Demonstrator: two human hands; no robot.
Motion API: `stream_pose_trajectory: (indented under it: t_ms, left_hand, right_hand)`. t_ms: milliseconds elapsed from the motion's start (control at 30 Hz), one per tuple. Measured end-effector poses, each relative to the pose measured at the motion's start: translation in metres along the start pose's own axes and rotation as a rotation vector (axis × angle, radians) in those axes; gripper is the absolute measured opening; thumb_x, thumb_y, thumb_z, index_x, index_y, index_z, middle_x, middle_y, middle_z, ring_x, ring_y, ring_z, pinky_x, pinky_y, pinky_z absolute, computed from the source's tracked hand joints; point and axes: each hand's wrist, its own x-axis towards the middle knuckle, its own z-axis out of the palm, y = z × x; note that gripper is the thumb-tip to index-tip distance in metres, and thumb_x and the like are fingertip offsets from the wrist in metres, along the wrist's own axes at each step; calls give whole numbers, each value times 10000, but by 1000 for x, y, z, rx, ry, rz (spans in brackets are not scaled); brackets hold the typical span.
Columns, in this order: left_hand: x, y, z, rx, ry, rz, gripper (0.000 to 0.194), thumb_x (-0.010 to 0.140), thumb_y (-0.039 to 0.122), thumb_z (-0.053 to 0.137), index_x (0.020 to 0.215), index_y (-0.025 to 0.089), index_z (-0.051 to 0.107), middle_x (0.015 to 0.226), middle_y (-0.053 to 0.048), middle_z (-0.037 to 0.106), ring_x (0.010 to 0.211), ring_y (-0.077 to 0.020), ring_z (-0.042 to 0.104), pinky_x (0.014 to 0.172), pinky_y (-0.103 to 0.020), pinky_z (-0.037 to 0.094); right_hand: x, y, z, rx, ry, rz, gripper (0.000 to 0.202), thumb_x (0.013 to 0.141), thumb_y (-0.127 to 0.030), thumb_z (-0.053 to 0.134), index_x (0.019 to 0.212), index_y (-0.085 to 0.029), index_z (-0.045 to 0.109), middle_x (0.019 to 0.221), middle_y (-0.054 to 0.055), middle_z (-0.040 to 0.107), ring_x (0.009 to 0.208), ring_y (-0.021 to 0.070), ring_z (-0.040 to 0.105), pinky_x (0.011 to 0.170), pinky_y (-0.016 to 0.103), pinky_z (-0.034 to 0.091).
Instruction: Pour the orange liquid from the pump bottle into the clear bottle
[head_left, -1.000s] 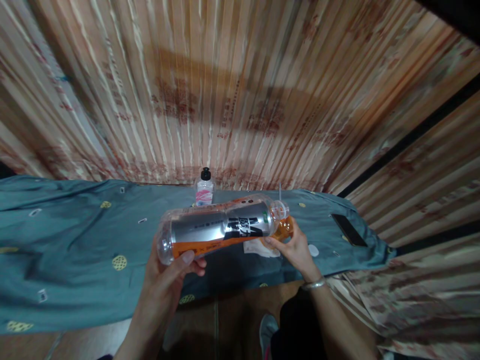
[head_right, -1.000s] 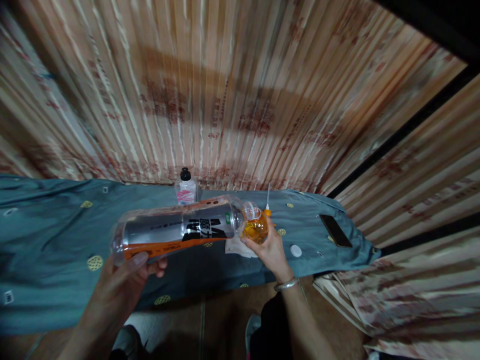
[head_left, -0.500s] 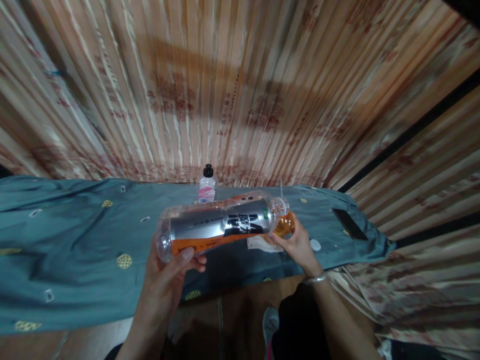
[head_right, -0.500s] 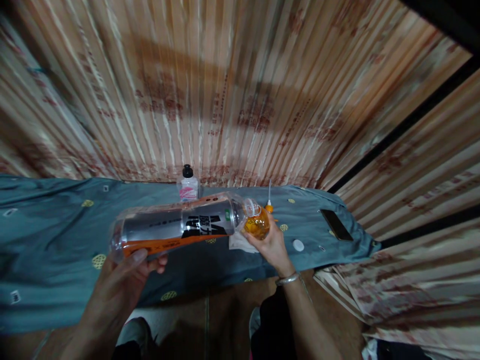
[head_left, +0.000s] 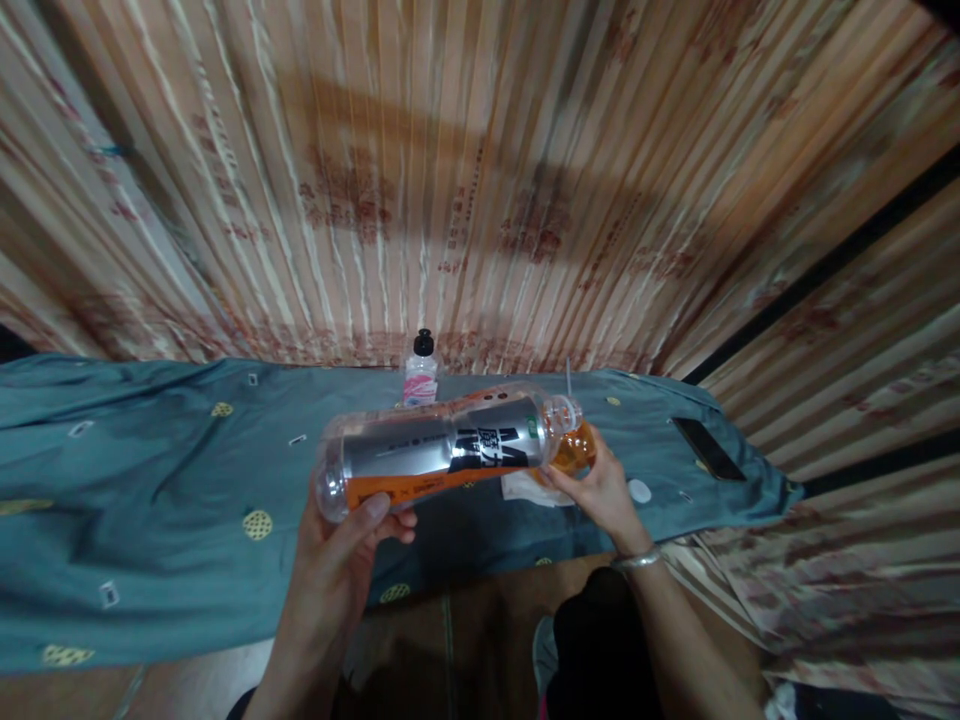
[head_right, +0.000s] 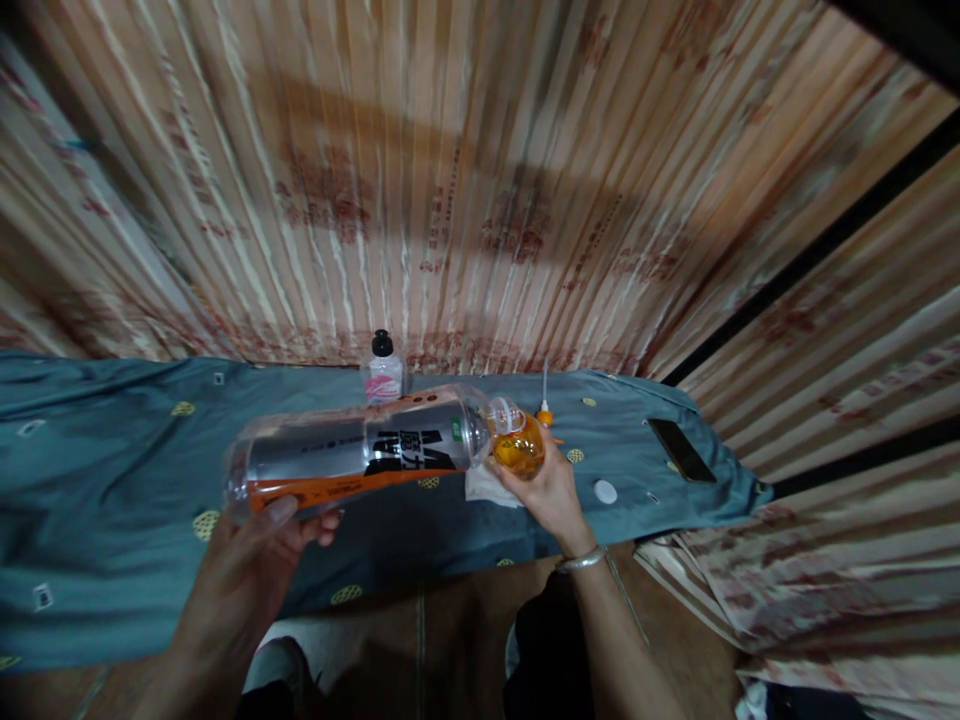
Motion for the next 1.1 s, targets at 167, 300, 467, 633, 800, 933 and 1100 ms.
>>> stream_pose_trajectory:
  t_ms: [167, 300, 467, 633, 800, 933, 1100]
  left_hand:
    - [3, -2, 1, -8, -8, 1, 570, 679, 317, 913, 1187, 219, 675, 787, -16, 776, 553, -183, 699, 454, -252, 563]
    - [5, -6, 0, -17, -20, 11, 461, 685, 336, 907, 1063, 185, 689, 774, -22, 777, 551, -174, 699, 457, -239, 556]
    - [7, -7, 1, -19, -30, 19, 462, 688, 334, 902, 1075, 190, 693, 769, -9, 779, 547, -168, 699, 457, -234, 553]
    - [7, -1, 6, 7, -25, 14, 382, 679, 345, 895, 960, 178, 696, 733, -16, 765, 529, -168, 687, 442, -238, 540]
    - [9, 7, 14, 35, -7, 9, 352, 636, 336, 893, 881, 195, 683, 679, 3, 751, 496, -169, 678, 423, -236, 533]
    - [10, 5, 13, 16, -5, 3, 371, 614, 332, 911, 882, 196, 693, 668, 4, 753, 481, -171, 676, 411, -233, 533]
    - [10, 0, 7, -4, -9, 6, 360, 649, 357, 915, 888, 177, 716, 688, -11, 762, 498, -167, 681, 415, -230, 536]
  right_hand:
    - [0, 2, 0, -11, 24, -17, 786, 686, -615, 845, 1297, -169, 630, 1181, 152, 797, 1078, 356, 763, 957, 496, 616]
    - [-1, 5, 0, -31, 45, -22, 785, 692, -613, 841, 1301, -169, 624, 1185, 151, 794, 1078, 355, 763, 946, 495, 623]
    - [-4, 8, 2, -45, 88, -19, 823, 690, -611, 833, 1330, -150, 597, 1206, 165, 777, 1085, 356, 758, 952, 499, 622]
    - [-4, 10, 2, -54, 88, 13, 783, 688, -589, 830, 1297, -149, 607, 1173, 167, 775, 1054, 367, 759, 941, 530, 619]
    - [-2, 10, 2, -28, 94, -53, 826, 681, -553, 846, 1360, -159, 591, 1444, 197, 647, 1348, 393, 617, 1173, 574, 465]
    - [-4, 10, 3, 8, 82, 35, 840, 651, -583, 868, 1327, -159, 606, 1274, 180, 738, 1165, 388, 717, 1049, 570, 556]
    - [-6, 7, 5, 50, 93, 55, 772, 657, -585, 864, 1260, -167, 626, 1168, 149, 780, 1048, 356, 753, 955, 518, 601]
